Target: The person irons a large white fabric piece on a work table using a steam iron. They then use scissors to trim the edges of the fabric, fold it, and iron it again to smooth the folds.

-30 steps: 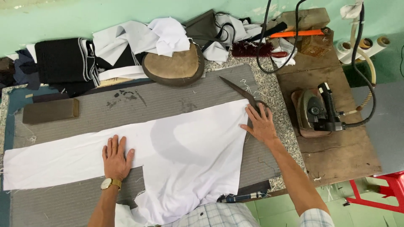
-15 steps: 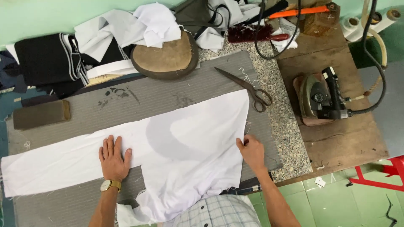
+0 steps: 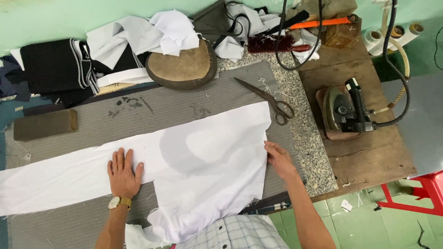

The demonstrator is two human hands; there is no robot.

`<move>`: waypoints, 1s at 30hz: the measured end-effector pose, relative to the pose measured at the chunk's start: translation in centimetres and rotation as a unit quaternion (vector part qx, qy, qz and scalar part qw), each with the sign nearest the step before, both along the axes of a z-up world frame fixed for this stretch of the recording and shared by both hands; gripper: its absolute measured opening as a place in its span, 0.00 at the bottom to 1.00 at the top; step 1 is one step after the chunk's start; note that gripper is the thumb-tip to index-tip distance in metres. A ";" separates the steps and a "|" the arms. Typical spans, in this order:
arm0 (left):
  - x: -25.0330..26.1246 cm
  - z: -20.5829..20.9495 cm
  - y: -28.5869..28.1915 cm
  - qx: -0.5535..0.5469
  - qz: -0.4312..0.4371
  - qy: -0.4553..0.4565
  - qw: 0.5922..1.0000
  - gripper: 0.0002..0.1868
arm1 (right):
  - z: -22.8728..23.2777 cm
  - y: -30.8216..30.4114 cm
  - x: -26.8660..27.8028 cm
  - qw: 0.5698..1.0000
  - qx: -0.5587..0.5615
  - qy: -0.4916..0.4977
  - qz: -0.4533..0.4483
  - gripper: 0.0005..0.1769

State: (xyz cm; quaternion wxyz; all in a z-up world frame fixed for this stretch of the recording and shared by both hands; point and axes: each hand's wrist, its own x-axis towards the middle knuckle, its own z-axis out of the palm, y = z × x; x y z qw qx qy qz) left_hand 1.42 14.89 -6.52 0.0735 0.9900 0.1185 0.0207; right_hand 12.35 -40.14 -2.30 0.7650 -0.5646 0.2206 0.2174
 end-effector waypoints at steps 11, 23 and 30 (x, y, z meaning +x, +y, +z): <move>0.1 0.0 0.0 0.014 -0.006 0.001 1.000 0.39 | -3.8 -2.6 -2.0 0.859 -0.498 -0.106 0.046 0.22; 0.2 -0.3 0.1 0.025 -0.008 0.005 1.000 0.39 | 1.4 -5.1 1.3 0.661 -0.673 -0.327 0.058 0.22; -0.4 2.6 -2.9 0.105 0.017 -0.087 0.990 0.37 | 4.1 -17.7 11.8 0.592 -0.769 -0.225 0.087 0.47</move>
